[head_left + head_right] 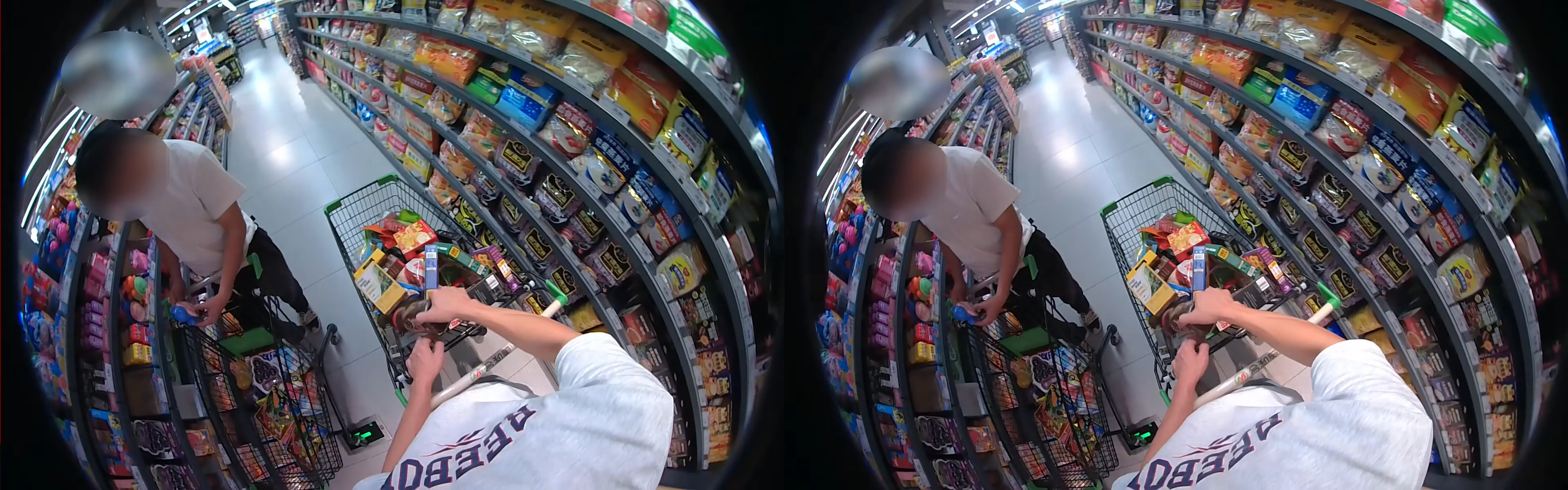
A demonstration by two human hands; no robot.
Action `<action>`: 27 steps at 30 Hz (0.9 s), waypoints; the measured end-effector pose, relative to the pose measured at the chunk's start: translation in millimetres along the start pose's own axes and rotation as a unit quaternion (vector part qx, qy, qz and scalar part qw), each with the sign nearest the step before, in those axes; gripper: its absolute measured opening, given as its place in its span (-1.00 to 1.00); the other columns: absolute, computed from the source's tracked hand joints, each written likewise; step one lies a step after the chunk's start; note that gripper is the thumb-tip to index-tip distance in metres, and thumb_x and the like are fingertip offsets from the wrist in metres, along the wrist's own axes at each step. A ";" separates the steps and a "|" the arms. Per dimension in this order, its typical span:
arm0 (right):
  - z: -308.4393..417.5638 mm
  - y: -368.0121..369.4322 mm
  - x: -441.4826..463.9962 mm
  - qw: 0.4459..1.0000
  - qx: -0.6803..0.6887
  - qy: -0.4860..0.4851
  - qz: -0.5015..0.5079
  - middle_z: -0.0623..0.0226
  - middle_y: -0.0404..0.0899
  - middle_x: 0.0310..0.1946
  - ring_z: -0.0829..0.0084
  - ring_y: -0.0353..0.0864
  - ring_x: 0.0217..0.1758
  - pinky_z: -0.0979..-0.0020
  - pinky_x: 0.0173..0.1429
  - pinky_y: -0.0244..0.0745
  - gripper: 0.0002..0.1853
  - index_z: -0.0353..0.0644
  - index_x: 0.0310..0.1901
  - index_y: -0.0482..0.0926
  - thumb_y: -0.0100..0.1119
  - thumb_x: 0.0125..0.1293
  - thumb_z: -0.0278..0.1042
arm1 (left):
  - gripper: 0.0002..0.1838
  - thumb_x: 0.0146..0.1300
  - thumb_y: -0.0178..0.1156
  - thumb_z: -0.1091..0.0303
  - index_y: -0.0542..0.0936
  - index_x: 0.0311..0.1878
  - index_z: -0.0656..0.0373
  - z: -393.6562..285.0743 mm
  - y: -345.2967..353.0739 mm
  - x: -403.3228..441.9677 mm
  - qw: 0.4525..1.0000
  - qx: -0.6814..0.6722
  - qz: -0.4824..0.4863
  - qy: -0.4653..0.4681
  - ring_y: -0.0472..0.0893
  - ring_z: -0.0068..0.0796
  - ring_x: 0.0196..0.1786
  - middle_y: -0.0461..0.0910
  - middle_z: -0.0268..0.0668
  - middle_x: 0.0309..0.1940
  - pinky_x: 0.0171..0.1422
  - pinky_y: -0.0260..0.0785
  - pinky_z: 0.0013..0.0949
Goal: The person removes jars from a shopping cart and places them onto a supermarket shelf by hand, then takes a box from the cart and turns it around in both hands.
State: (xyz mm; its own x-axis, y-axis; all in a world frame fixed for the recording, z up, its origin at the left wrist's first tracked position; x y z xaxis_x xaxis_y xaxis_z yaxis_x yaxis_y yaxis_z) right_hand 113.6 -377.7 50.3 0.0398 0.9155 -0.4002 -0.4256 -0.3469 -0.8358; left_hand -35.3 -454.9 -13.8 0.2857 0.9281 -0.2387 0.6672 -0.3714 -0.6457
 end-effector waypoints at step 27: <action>7.2 53.9 -80.9 0.834 0.546 -0.059 -0.048 0.34 0.63 0.15 0.54 0.62 0.09 0.45 -0.05 0.55 -0.28 -0.14 0.52 0.35 0.32 0.44 -0.03 | -0.15 0.36 0.42 0.41 0.18 0.61 0.15 -2.3 -64.0 -22.2 0.791 -0.593 -0.094 0.116 0.53 -0.42 0.33 0.46 -0.26 0.37 0.36 0.45 -0.35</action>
State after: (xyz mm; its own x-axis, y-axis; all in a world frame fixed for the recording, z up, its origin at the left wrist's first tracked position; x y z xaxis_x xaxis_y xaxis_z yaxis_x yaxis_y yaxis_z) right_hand 80.9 -469.0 40.4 0.0588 0.9644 -0.2577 -0.9980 0.0622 0.0051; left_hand -82.7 -451.8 34.5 0.1321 0.9912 0.0099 0.8499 -0.1184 0.5134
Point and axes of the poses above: each hand's wrist, its own x-axis towards the middle knuckle, its own y-axis out of the palm, z = x × y, the point moved 9 cm from there along x, towards the middle knuckle
